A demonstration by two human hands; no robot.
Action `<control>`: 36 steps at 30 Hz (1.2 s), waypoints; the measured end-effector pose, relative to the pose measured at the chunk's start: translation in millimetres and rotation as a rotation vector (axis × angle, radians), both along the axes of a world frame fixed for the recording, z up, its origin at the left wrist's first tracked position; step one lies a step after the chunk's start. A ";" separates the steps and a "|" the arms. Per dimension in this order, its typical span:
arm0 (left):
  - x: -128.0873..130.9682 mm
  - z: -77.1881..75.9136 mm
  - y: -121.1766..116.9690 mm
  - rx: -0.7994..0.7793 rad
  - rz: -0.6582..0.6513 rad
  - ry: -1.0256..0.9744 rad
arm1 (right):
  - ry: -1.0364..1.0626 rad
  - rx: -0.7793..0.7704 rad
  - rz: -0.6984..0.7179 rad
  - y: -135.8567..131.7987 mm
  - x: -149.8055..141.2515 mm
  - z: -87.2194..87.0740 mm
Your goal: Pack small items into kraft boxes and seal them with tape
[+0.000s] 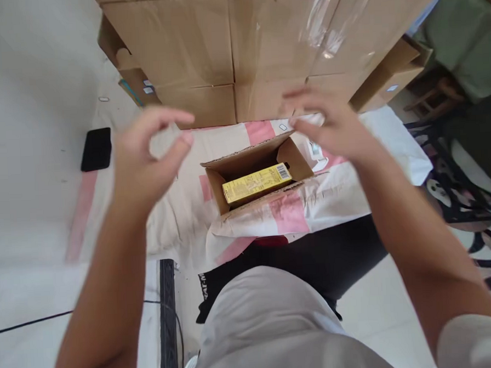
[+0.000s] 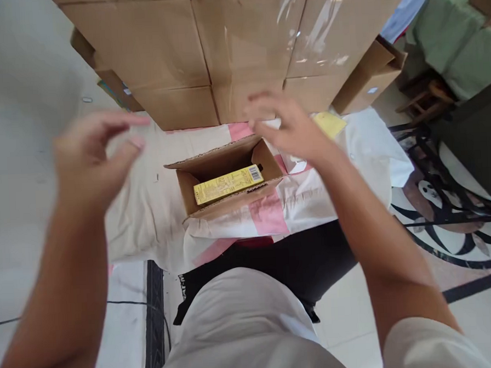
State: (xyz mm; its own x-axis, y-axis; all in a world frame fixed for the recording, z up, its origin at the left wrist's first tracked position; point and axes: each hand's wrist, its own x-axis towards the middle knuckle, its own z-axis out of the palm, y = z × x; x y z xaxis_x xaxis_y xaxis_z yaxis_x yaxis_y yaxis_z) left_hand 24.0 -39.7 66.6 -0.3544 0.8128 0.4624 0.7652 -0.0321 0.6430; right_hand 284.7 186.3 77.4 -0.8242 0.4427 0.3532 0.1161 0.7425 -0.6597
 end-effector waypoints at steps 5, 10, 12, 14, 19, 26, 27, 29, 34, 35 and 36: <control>14.0 -66.9 -5.2 -0.090 0.071 -0.121 | 0.122 -0.145 -0.021 3.5 -12.6 -68.5; 41.2 -106.1 0.9 -0.114 0.124 -0.625 | 0.217 -0.384 -0.068 -1.3 -2.0 -93.9; 44.8 -104.4 4.7 -0.074 0.189 -0.645 | 0.206 -0.468 -0.055 2.2 2.9 -99.3; 45.2 -93.6 4.2 0.022 0.278 -0.443 | 0.205 -0.561 -0.038 5.5 8.4 -107.1; 46.4 -49.0 -3.3 -0.223 0.118 0.404 | 0.227 -0.750 0.003 -0.4 25.6 -119.3; 73.1 -27.3 15.3 -0.576 -0.201 0.697 | 0.350 -0.756 -0.152 -11.2 55.6 -112.6; 76.6 -26.7 18.4 -0.616 -0.231 0.722 | 0.399 -0.748 -0.184 -10.9 59.9 -113.1; 82.8 -25.5 24.4 -0.652 -0.283 0.738 | 0.491 -0.678 -0.248 -8.9 69.4 -114.4; 97.6 -24.1 34.8 -0.705 -0.389 0.710 | 0.412 -0.250 -0.057 3.8 100.8 -107.9; 100.2 -24.2 35.2 -0.704 -0.408 0.701 | 0.358 -0.185 0.009 6.8 107.0 -105.0; 102.6 -24.3 35.1 -0.699 -0.423 0.695 | 0.307 -0.145 0.059 9.4 112.5 -102.0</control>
State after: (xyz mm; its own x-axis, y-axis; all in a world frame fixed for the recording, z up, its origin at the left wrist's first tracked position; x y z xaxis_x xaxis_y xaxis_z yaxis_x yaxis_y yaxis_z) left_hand 126.6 -4.6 42.3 0.1796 0.9705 -0.1610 0.9835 -0.1739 0.0492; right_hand 397.3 195.7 -24.6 -0.7148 0.4610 0.5259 -0.1450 0.6380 -0.7563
